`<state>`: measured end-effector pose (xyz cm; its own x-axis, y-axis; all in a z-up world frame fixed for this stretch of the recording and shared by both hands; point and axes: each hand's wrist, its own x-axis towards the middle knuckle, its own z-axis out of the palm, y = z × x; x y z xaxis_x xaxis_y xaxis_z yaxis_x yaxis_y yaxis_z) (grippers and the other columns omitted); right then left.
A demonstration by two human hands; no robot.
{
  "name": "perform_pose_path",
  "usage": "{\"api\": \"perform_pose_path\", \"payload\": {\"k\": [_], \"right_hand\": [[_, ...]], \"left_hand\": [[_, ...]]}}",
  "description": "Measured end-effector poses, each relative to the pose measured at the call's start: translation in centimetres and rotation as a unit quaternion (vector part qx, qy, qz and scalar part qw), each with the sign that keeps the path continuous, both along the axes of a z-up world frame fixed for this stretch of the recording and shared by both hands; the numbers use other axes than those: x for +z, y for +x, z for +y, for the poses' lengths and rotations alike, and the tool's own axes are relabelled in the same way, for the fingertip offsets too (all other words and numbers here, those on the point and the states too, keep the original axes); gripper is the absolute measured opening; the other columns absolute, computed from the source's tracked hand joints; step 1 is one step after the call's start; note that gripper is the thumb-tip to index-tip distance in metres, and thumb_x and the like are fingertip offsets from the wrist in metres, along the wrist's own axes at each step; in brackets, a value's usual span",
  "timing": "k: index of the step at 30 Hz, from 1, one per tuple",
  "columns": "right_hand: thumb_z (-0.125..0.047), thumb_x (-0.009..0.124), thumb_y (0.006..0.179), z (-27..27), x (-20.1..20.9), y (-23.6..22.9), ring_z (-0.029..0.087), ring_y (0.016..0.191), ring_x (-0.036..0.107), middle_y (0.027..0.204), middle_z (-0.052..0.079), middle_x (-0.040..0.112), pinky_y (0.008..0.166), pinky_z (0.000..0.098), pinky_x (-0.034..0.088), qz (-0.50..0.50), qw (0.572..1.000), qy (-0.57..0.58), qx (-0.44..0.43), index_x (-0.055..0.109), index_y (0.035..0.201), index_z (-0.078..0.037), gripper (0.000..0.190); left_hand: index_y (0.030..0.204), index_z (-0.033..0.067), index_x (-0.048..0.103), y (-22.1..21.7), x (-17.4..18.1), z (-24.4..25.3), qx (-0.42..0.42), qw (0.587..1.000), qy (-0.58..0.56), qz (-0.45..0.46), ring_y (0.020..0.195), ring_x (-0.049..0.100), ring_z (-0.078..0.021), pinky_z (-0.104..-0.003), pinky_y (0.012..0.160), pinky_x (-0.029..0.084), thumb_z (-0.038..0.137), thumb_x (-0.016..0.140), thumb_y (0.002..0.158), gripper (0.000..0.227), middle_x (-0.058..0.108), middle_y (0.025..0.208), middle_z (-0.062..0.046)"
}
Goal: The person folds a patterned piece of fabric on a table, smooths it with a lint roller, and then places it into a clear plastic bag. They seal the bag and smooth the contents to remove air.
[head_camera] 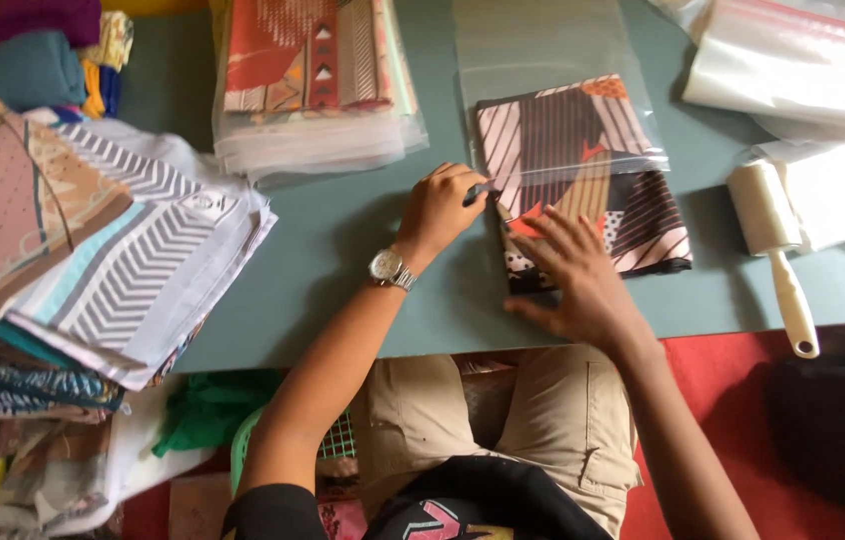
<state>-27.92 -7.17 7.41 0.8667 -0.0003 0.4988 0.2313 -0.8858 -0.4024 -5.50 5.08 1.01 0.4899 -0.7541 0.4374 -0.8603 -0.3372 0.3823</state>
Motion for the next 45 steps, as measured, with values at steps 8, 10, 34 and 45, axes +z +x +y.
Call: {"api": "perform_pose_path", "payload": {"k": [8, 10, 34, 45], "right_hand": [[-0.046, 0.062, 0.097, 1.2, -4.0, 0.8, 0.045, 0.152, 0.031, 0.161, 0.013, 0.047, 0.114, 0.0711, 0.025, 0.097, 0.99, -0.103, -0.029, 0.051, 0.154, -0.02, 0.063], [-0.044, 0.061, 0.098, 1.2, -4.3, 1.0, 0.045, 0.152, 0.03, 0.161, 0.013, 0.046, 0.114, 0.0721, 0.024, 0.102, 0.99, -0.095, -0.033, 0.05, 0.155, -0.02, 0.062], [-0.041, 0.069, 0.095, -4.7, -3.7, 2.5, 0.045, 0.126, 0.058, 0.137, 0.023, 0.06, 0.103, 0.0591, 0.046, 0.056, 0.991, -0.121, -0.029, 0.062, 0.141, 0.0, 0.062], [-0.042, 0.064, 0.095, -5.7, -3.9, -0.7, 0.052, 0.151, 0.031, 0.162, 0.023, 0.043, 0.114, 0.0713, 0.026, 0.107, 0.986, -0.128, 0.023, 0.052, 0.154, -0.011, 0.068]], "left_hand": [[0.063, 0.0147, 0.052, -0.7, -0.2, -0.3, -0.009, 0.995, -0.056, -0.086, 0.067, 0.059, -0.0124, -0.026, 0.062, 0.057, 0.01, 0.064, 0.089, 0.029, 0.049, 0.062, 0.004], [0.062, 0.015, 0.051, -0.8, -0.1, -0.2, -0.011, 0.995, -0.057, -0.086, 0.066, 0.058, -0.0119, -0.026, 0.061, 0.057, 0.009, 0.064, 0.088, 0.03, 0.048, 0.061, 0.004], [0.062, 0.0187, 0.056, -0.7, -2.3, -3.6, 0.003, 0.975, -0.094, -0.201, 0.068, 0.063, -0.0191, -0.031, 0.053, 0.055, 0.021, 0.066, 0.082, 0.023, 0.055, 0.062, 0.0], [0.062, 0.0218, 0.052, -0.5, -3.0, -4.1, 0.015, 0.962, -0.101, -0.252, 0.068, 0.062, -0.0154, -0.027, 0.048, 0.053, 0.02, 0.069, 0.079, 0.024, 0.051, 0.063, 0.004]]}}
